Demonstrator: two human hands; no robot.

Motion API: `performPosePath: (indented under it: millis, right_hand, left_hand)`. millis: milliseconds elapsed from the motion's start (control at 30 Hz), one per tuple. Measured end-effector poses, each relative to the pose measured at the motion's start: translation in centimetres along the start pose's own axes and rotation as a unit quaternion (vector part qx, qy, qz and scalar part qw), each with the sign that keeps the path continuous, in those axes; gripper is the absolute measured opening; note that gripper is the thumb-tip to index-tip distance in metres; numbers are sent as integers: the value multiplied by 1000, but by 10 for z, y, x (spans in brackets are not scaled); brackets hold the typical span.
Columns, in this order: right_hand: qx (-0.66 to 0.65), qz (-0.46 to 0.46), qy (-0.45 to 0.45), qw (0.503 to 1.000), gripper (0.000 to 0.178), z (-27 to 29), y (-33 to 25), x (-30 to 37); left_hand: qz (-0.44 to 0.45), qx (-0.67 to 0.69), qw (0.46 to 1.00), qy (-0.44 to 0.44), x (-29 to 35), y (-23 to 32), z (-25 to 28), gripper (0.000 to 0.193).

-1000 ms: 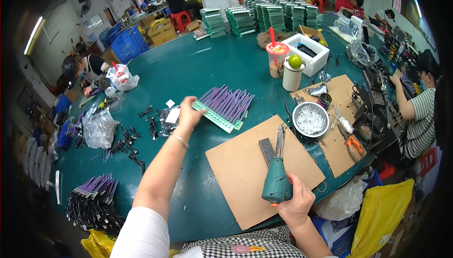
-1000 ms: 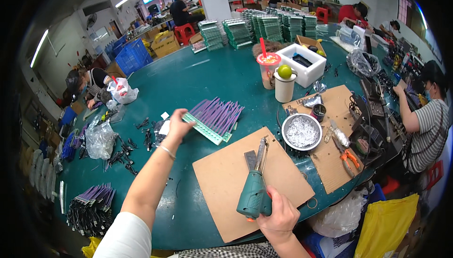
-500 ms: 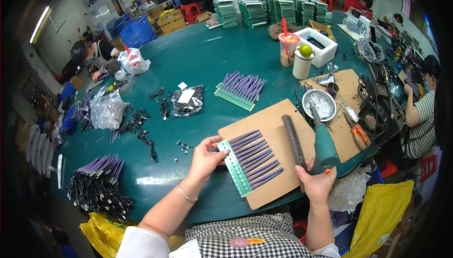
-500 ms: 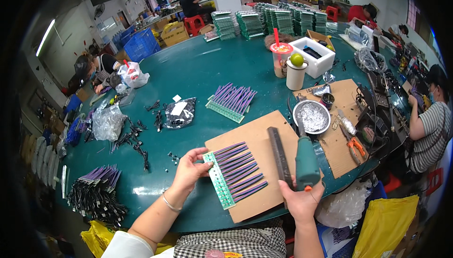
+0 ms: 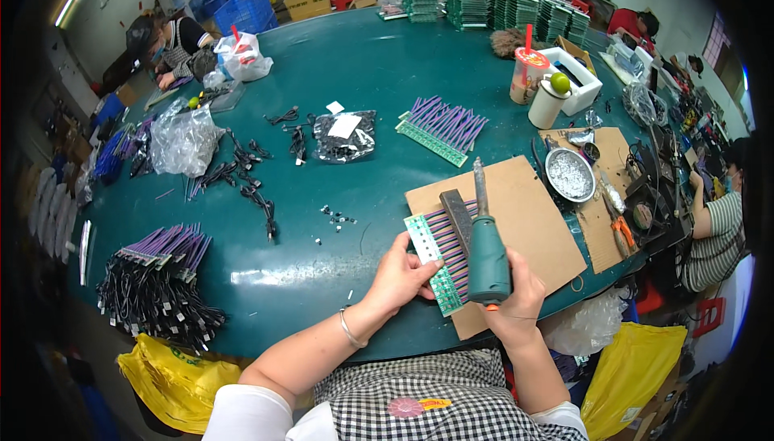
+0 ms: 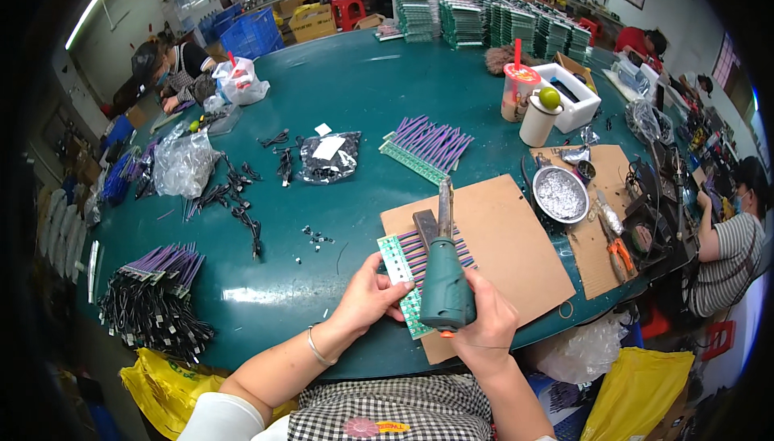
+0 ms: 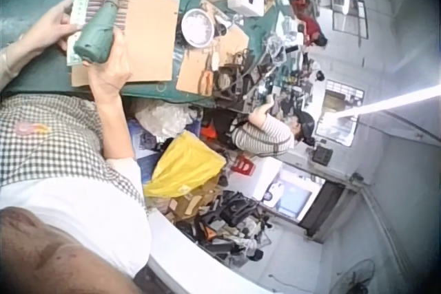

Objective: The person assembles circuit boards by positioning electronic components and wires onto the boards and soldering them using a handheld soldering tool.

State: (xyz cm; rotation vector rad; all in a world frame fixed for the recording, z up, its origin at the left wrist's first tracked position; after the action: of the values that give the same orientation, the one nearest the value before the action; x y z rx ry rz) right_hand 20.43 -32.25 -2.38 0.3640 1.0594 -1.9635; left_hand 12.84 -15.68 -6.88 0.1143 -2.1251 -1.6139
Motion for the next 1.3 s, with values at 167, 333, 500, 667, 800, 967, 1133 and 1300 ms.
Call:
performPosePath:
  millis: [167, 333, 500, 667, 800, 967, 1133, 1300]
  right_hand:
    - [36, 11, -5, 999, 56, -11, -6, 0]
    - [48, 5, -2, 999, 57, -13, -6, 0]
    - [40, -10, -3, 999, 59, -11, -7, 2]
    - [46, -15, -8, 999, 59, -12, -3, 4]
    - [0, -44, -6, 999, 57, -14, -4, 3]
    - [16, -5, -13, 1000, 58, -16, -10, 3]
    - [30, -2, 2, 1000, 56, -19, -15, 3]
    - [32, -11, 8, 999, 58, -19, -11, 4]
  left_hand:
    - [-9, -3, 1000, 8, 0, -1, 1, 53]
    - [-19, 4, 1000, 4, -2, -5, 3, 52]
    - [-16, 8, 1000, 3, -1, -4, 0, 51]
    - [-21, 23, 1000, -2, -1, -6, 0, 49]
    - [-32, 27, 999, 3, -1, -7, -1, 49]
    - [-35, 24, 999, 9, 0, -7, -1, 48]
    - [-23, 21, 999, 10, 1, -6, 0, 47]
    - [-16, 26, 1000, 3, 1, -5, -3, 49]
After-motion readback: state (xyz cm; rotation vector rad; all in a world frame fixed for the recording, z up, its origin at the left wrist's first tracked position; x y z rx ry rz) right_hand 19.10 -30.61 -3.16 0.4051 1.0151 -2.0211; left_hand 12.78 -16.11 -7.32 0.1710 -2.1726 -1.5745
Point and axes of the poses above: each hand's wrist, its own x-axis away from the middle knuckle, its own z-axis out of the back of the hand, y = z × x, the point moved 1 cm from there along -x, towards the middle knuckle, and after that the axes turned 1 degree about -y, right-handed, at the moved point
